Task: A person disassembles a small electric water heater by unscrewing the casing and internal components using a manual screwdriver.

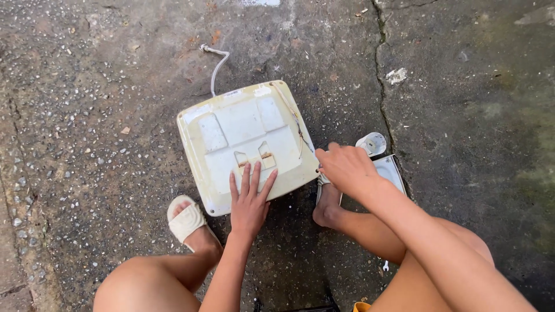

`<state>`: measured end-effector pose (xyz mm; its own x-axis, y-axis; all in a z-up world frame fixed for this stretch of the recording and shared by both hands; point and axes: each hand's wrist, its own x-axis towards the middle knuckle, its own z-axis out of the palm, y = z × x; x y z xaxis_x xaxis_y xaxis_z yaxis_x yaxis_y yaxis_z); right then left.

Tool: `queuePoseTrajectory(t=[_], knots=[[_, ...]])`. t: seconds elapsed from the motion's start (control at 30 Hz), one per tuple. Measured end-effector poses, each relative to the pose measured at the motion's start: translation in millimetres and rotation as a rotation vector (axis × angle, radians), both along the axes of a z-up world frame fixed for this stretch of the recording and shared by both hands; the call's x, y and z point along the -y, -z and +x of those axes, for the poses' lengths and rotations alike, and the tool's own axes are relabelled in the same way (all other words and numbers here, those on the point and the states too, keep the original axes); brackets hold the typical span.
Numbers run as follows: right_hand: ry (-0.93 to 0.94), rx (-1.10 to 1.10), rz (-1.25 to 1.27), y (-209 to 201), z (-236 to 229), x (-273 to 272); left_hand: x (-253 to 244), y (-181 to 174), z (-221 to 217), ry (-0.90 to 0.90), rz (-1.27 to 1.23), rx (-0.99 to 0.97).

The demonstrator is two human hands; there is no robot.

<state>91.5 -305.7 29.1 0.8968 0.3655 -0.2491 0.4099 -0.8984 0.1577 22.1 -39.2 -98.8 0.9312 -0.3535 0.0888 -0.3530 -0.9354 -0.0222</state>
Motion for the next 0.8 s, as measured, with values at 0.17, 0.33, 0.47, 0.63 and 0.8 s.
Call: queuePoseTrajectory(t=[0.17, 0.33, 0.47, 0.63, 0.8], knots=[[-0.243, 0.049, -0.044, -4.0, 4.4, -1.8, 39.8, -56.2, 7.3, 0.007, -0.285, -0.165], [-0.375, 0.172, -0.099, -25.0, -3.8, -0.9, 94.4, -97.5, 30.8, 0.013, -1.040, -0.541], [-0.429, 0.087, -0.024, -44.3, -5.1, 0.7, 116.9, -46.2, 48.3, -0.017, -1.203, -0.590], [0.018, -0.102, 0.105, -37.2, -2.6, 14.4, 127.9, -39.6, 61.4, -0.029, -0.984, -0.433], [-0.119, 0.053, -0.036, -1.4, -1.0, 5.8, 125.7, -45.3, 72.4, 0.070, -0.879, -0.260]])
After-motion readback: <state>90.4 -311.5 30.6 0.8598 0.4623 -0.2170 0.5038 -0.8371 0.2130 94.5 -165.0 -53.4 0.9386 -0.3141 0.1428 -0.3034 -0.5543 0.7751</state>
